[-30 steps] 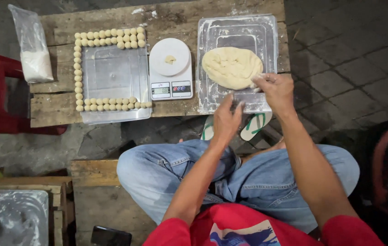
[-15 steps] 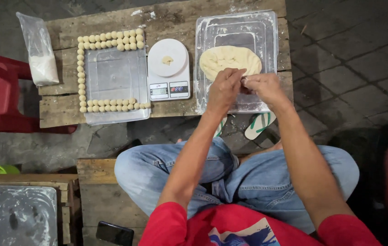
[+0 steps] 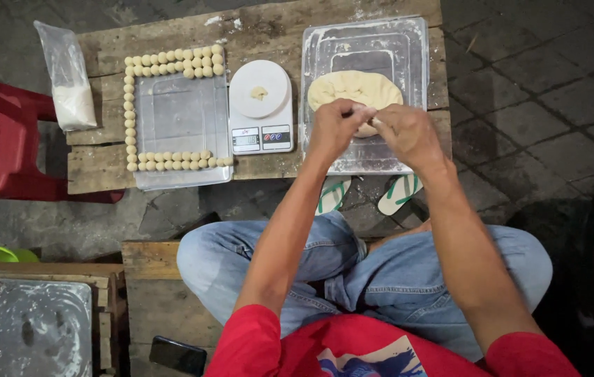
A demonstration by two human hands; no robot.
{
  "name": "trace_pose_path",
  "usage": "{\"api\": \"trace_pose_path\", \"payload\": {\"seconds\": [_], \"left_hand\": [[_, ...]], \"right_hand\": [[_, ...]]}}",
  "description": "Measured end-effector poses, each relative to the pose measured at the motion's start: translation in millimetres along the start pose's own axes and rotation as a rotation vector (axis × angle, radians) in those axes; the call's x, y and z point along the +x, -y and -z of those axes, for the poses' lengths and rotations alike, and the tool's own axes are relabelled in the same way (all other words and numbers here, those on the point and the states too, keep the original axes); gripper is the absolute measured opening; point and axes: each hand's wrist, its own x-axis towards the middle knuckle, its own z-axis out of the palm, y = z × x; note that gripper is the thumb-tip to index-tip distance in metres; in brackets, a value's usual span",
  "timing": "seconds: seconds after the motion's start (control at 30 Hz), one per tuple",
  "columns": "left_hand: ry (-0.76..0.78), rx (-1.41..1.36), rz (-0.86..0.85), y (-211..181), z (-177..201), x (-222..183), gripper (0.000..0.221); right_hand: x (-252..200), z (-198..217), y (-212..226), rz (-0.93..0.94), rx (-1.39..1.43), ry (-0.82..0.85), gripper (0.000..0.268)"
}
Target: Pinching off small pieces of dough and rolling them into uniform balls before placing them in a tray.
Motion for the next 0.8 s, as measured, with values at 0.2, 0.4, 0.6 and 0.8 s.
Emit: {"api": "trace_pose_path", "payload": {"seconds": [0.2, 0.4, 0.6, 0.8], "left_hand": [[-0.142, 0.122, 0.144, 14.1, -6.4, 7.2, 0.033], [0.005, 0.469, -0.185, -3.1, -6.6, -16.7, 0.043], [-0.030, 0.860, -0.410, 25.7, -6.7, 7.8, 0.020], [-0.077, 0.905, -0.708, 0.9, 30.8, -0.7, 0.031]], "right_hand": [[-7.0, 6.8, 2.0, -0.151, 0.094, -0.105, 0.012], [-2.4, 13.2, -8.4, -0.241, 0.045, -0.110, 0.022], [-12.0, -9.1, -27.3, -0.230, -0.056, -0.144, 0.016], [-0.5, 3.2, 13.6, -0.107, -0.046, -0.214, 0.017]]}}
